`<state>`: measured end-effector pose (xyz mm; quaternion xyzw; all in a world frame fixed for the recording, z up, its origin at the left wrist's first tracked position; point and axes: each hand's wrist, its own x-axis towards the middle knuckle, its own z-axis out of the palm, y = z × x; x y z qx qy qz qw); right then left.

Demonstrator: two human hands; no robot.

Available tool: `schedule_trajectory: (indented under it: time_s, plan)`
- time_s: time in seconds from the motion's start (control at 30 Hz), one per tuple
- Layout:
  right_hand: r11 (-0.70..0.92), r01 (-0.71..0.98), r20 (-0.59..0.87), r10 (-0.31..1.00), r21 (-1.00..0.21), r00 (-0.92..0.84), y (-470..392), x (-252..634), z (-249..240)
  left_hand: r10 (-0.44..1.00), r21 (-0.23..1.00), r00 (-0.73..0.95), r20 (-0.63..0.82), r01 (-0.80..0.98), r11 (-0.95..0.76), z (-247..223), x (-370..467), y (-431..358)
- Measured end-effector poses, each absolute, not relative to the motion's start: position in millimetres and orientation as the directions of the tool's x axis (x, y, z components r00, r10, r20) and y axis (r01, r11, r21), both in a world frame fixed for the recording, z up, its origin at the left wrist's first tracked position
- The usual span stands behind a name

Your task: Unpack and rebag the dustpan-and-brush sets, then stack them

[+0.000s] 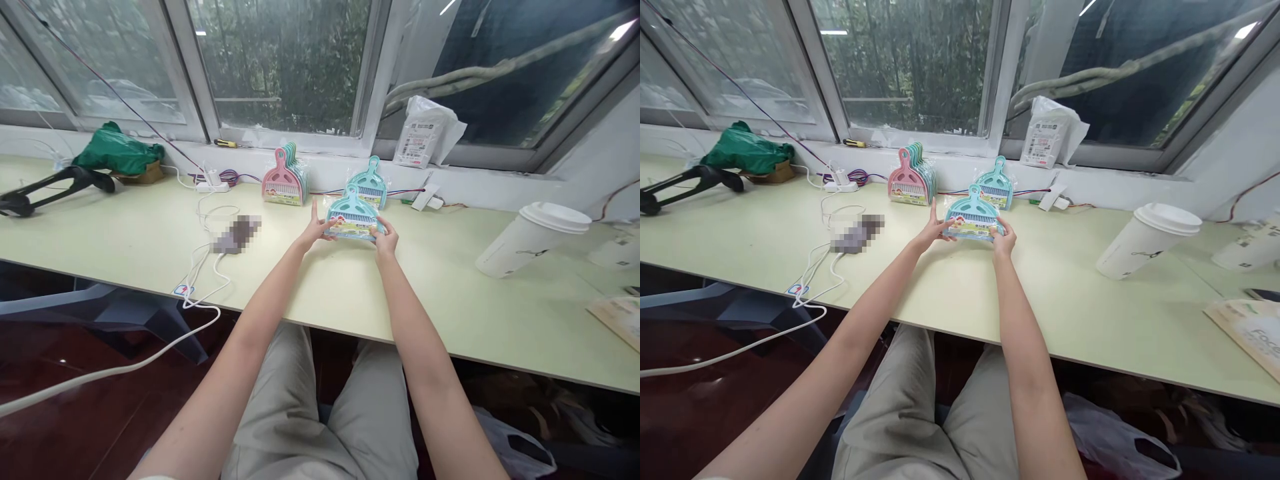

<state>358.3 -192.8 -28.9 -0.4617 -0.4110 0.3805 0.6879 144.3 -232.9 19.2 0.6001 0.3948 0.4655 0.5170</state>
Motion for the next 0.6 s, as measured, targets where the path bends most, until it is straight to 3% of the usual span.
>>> schedule_trajectory:
  time_s: [0.17, 0.3, 0.43, 0.6]
  plan:
    - [0.205, -0.284, 0.043, 0.873, -0.937, 0.486, -195, 372, -23, 0.858, 0.880, 0.391, 0.333, 0.200, -0.432, 11, 155, -228]
    - [0.157, -0.335, 0.021, 0.926, -0.929, 0.378, -195, 374, -22, 0.875, 0.806, 0.152, 0.460, 0.343, -0.483, -4, 161, -213]
    - [0.254, -0.307, 0.155, 0.937, -0.917, 0.312, -193, 364, -20, 0.857, 0.833, -0.088, 0.508, 0.302, -0.464, -7, 160, -207]
    - [0.445, 0.008, 0.430, 0.861, -0.896, 0.272, -195, 343, -20, 0.796, 0.843, -0.341, 0.501, 0.402, -0.358, -2, 138, -204]
